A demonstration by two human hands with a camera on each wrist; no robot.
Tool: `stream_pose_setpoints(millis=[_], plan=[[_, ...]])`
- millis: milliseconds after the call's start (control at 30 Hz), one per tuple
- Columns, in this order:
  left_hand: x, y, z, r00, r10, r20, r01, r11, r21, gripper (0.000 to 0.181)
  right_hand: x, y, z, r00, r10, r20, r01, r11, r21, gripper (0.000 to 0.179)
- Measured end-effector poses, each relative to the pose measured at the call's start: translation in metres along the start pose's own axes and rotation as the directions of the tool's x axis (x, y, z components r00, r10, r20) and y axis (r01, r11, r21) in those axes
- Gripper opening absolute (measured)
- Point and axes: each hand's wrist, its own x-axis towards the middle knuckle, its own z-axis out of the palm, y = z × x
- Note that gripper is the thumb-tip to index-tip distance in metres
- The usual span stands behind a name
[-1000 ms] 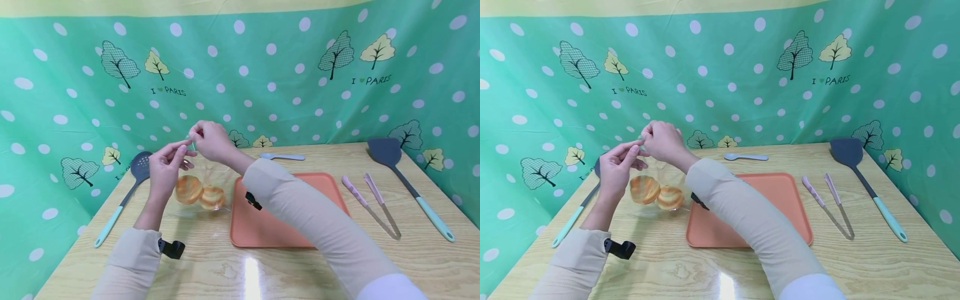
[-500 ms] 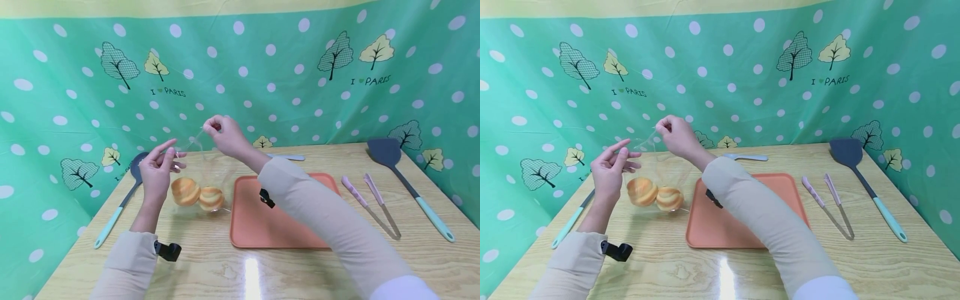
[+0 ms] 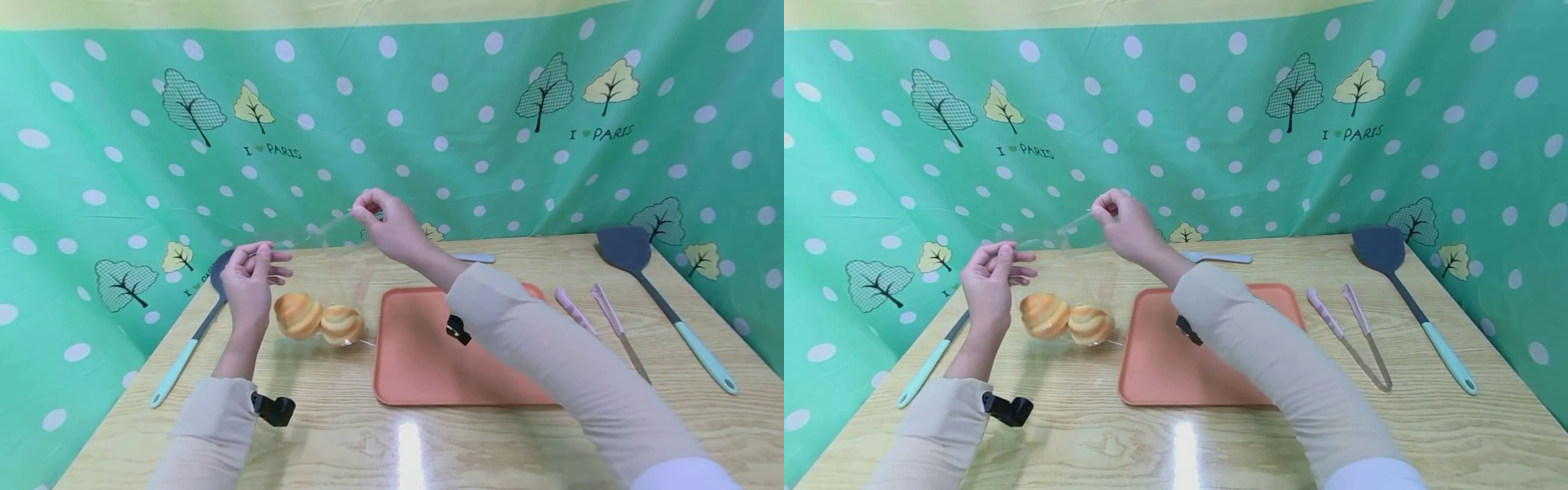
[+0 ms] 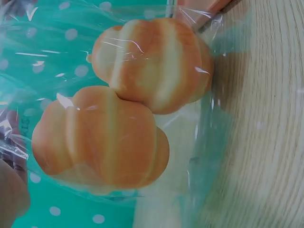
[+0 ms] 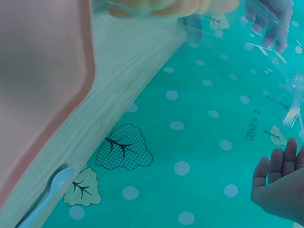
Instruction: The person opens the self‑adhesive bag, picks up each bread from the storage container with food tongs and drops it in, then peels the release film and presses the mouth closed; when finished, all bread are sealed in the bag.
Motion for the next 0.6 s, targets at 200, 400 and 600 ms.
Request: stream_pose_setpoints(millis=[200, 400, 600], plan=[[0.0, -0.007, -0.006, 0.997, -0.041, -0.059, 0.04, 0.999, -0.017, 0.013, -0.006, 0.007, -0.01, 1.0, 0.01, -0.023, -0.009, 1.0, 0.027, 0.016], [0.001, -0.011, -0.009, 0.996, -0.044, -0.079, 0.043, 0.999, -0.01, 0.013, -0.013, 0.014, -0.021, 0.999, 0.005, -0.038, -0.003, 0.999, 0.048, 0.017], [0.003, -0.013, -0.011, 0.994, -0.038, -0.103, 0.038, 0.999, -0.005, 0.012, -0.022, 0.018, -0.036, 0.999, 0.006, -0.047, -0.002, 0.996, 0.084, 0.016]])
